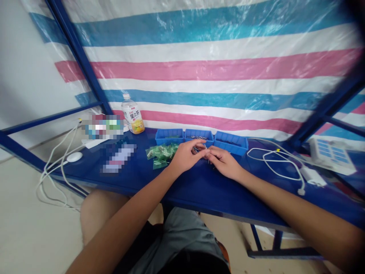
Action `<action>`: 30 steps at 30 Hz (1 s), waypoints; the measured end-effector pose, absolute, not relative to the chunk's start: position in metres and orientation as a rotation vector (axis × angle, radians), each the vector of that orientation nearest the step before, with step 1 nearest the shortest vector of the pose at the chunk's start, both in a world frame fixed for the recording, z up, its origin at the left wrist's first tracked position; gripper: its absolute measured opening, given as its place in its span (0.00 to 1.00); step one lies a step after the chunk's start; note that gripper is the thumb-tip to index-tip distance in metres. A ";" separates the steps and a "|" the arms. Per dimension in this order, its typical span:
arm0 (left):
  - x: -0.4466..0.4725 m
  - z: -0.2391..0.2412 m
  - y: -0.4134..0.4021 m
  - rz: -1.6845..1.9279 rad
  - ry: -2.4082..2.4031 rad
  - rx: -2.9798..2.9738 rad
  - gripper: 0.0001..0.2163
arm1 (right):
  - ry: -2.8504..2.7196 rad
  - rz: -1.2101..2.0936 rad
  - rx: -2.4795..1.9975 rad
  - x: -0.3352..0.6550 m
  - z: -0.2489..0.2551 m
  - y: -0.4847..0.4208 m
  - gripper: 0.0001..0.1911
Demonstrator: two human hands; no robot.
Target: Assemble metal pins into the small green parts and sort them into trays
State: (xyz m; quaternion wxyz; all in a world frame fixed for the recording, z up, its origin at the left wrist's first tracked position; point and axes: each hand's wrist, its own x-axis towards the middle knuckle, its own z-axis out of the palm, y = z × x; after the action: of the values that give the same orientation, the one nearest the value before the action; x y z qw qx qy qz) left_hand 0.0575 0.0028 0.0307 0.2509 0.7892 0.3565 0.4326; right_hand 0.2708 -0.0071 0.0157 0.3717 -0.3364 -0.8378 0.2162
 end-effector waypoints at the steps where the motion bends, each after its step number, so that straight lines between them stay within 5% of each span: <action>1: 0.058 0.031 0.003 1.185 0.948 2.164 0.12 | -2.137 0.556 -0.859 0.271 0.016 -0.007 0.23; 30: 0.057 0.028 0.008 1.190 0.830 2.098 0.08 | -2.234 0.478 -0.832 0.271 0.015 -0.007 0.18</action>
State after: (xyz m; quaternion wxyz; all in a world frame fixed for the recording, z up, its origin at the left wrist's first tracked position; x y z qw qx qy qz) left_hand 0.0567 0.0084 0.0276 0.2912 0.7868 0.3114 0.4463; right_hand 0.2705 -0.0067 0.0147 0.3476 -0.3208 -0.8616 0.1843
